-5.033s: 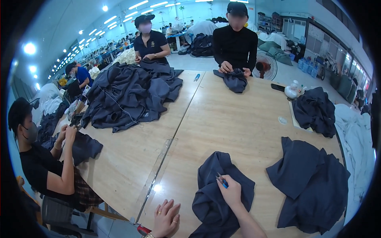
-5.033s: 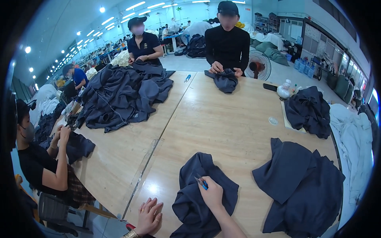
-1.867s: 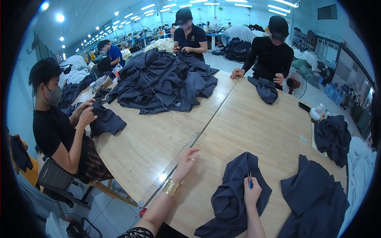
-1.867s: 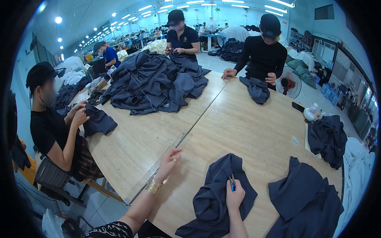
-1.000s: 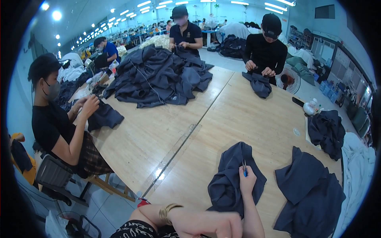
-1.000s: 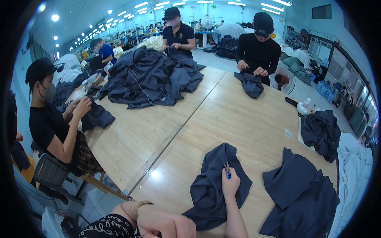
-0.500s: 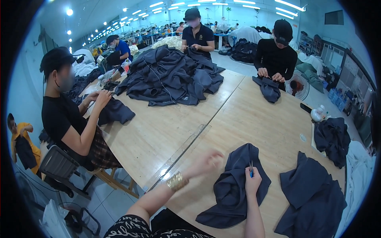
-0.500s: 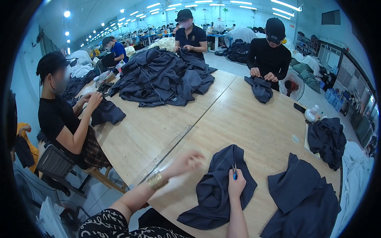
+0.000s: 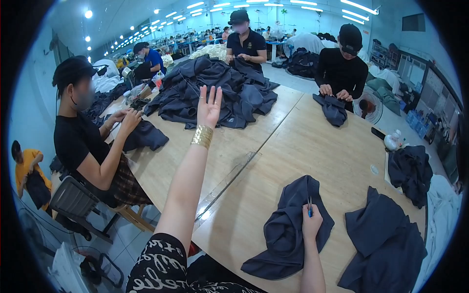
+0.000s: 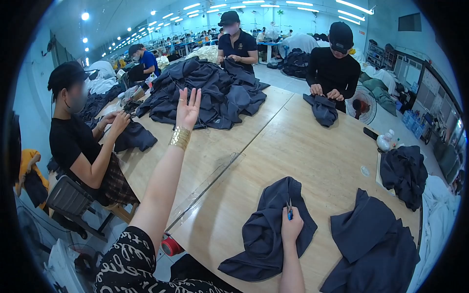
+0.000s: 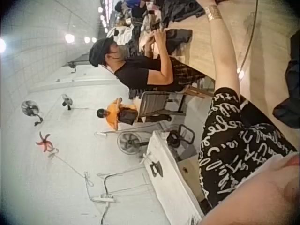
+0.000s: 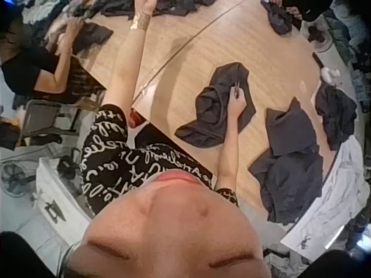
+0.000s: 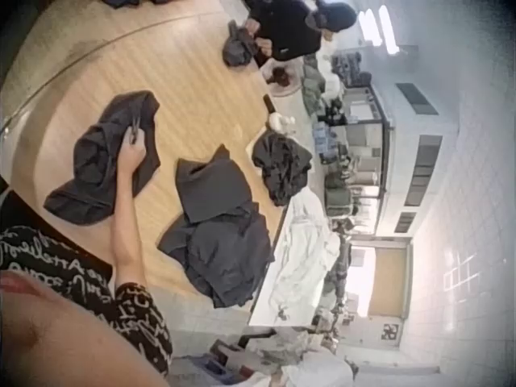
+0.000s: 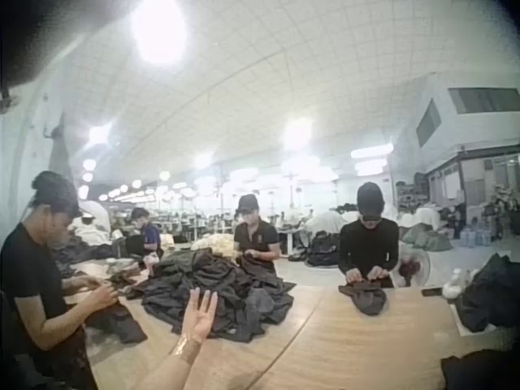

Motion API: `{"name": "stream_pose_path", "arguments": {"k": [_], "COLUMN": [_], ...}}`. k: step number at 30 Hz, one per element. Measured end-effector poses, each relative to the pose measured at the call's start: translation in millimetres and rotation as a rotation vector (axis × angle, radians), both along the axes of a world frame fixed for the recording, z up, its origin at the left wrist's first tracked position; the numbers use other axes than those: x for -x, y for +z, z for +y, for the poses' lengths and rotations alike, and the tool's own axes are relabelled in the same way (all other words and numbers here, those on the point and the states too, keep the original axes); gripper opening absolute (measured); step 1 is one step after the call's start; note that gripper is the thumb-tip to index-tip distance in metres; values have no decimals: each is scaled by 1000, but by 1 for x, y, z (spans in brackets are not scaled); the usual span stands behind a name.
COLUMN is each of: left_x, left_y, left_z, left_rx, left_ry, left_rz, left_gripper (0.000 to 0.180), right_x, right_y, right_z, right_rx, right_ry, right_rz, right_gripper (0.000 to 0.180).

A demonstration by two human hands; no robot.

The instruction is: Trimming excess threads from a pair of grey shorts using handheld snips in a factory setting.

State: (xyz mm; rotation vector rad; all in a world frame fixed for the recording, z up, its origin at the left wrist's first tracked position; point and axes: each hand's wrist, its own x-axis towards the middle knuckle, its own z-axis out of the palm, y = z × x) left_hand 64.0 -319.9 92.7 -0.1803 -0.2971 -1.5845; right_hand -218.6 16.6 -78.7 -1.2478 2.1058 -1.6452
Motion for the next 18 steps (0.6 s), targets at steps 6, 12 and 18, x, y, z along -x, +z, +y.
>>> {"name": "stream_pose_path", "arguments": {"k": [6, 12, 18], "left_x": [-4, 5, 2], "left_y": [15, 2, 2], "left_z": [-22, -24, -19], "left_rx": [-3, -34, 636], "left_ry": [108, 270, 1073], "left_rz": [-101, -745, -2681], "left_gripper": [42, 41, 39], "right_x": [1, 1, -3], "right_y": [-5, -1, 6], "right_z": [0, 4, 0], "right_rx": [-8, -44, -38], "right_ry": [-6, 0, 6], "right_rz": [15, 10, 19], "right_gripper": [22, 20, 19]}}
